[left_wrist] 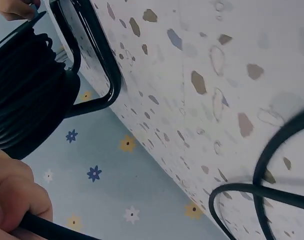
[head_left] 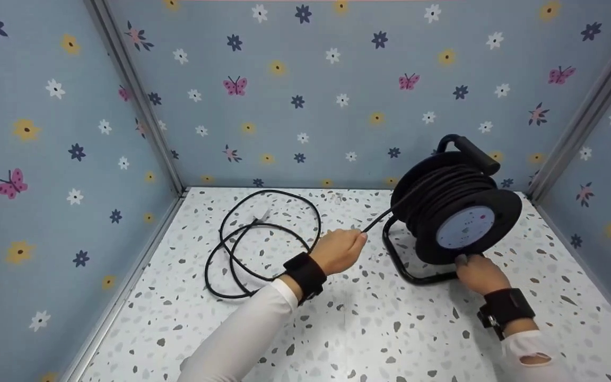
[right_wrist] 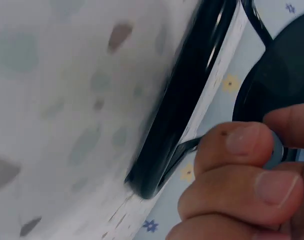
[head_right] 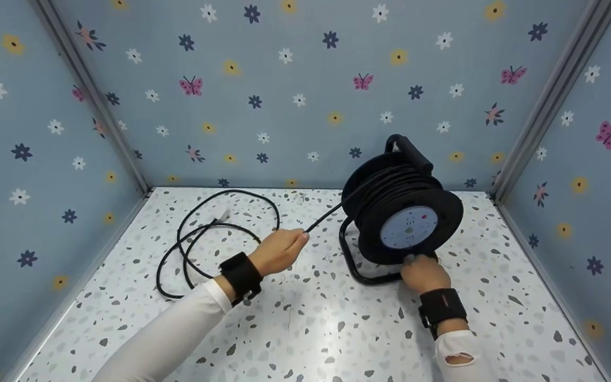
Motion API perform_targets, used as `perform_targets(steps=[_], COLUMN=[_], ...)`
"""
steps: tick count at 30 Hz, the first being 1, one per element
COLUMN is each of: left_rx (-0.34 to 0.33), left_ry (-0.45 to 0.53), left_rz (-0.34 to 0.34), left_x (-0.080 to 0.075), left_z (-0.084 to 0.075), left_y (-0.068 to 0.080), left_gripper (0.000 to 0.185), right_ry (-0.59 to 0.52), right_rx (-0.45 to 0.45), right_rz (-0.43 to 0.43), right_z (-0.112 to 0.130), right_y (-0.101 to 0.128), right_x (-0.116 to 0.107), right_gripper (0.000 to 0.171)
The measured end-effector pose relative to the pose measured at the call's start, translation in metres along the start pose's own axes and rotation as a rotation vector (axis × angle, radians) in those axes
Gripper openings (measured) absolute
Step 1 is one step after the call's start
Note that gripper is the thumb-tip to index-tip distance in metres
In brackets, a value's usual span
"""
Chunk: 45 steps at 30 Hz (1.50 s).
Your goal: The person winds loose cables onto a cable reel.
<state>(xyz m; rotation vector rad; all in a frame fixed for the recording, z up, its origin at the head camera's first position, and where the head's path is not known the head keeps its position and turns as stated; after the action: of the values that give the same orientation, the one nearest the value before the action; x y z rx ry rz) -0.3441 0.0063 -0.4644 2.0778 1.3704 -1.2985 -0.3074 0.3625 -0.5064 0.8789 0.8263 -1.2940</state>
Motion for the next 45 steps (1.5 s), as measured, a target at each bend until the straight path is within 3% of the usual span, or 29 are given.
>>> perform_targets(steps=[8, 14, 20, 23, 26, 28, 32, 33, 35, 39, 42, 45], left_rx=[-0.003, -0.042, -0.095, -0.095, -0.119, -0.102, -0.165, -0.176, -0.262, -0.299, -0.238, -0.154], left_ry=[0.009, 0.104, 0.064, -0.008, -0.088, -0.134, -0.153, -0.142, -0.128, -0.153, -0.234, -0.301], left_rz=[-0.009, 0.076, 0.113, 0.191, 0.296, 0.33, 0.409, 0.422, 0.469, 0.466, 0.443, 0.399], left_x=[0.013, 0.011, -0.006, -0.018, -0.03, -0.025, -0.042, -0.046, -0.067, -0.071, -0.065, -0.057], left_z=[-0.015, 0.002, 0.04, 0.064, 0.096, 0.14, 0.17, 0.173, 0.154, 0.149, 0.144, 0.143], left_y=[-0.013, -0.011, 0.0, 0.008, 0.017, 0.018, 0.036, 0.042, 0.061, 0.08, 0.086, 0.088], left_gripper=[0.04, 0.034, 0.042, 0.031, 0.016, 0.011, 0.004, 0.003, 0.009, 0.032, 0.035, 0.023], right_ry=[0.034, 0.001, 0.003, 0.0, -0.004, -0.007, -0.005, -0.007, -0.009, -0.015, -0.019, -0.025], right_rx=[-0.096, -0.077, -0.085, -0.084, -0.079, -0.078, -0.077, -0.079, -0.076, -0.069, -0.076, -0.081], right_rz=[0.024, 0.027, 0.023, 0.019, 0.011, 0.005, 0.003, 0.005, 0.01, 0.017, 0.015, 0.011], right_z=[0.023, 0.024, 0.025, 0.025, 0.025, 0.025, 0.024, 0.024, 0.023, 0.021, 0.021, 0.021], right_y=[-0.002, 0.0, 0.0, 0.001, 0.001, 0.001, 0.0, 0.0, 0.0, 0.0, 0.0, 0.0], right_x=[0.012, 0.014, 0.013, 0.013, 0.014, 0.015, 0.015, 0.016, 0.016, 0.016, 0.016, 0.016], right_gripper=[0.059, 0.057, 0.051, 0.047, 0.047, 0.047, 0.048, 0.048, 0.049, 0.05, 0.05, 0.05])
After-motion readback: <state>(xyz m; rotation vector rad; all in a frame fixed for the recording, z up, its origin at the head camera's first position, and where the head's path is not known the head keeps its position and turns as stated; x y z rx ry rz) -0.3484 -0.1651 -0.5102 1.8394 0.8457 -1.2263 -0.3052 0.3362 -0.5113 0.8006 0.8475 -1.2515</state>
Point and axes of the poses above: each hand's wrist, its own y-axis away from the middle knuckle, its own x-axis out of the palm, z = x × y, the point moved 2 cm from there along -y, towards the middle knuckle, and after that the axes turned 5 degrees about -x, right-handed, at the moved point
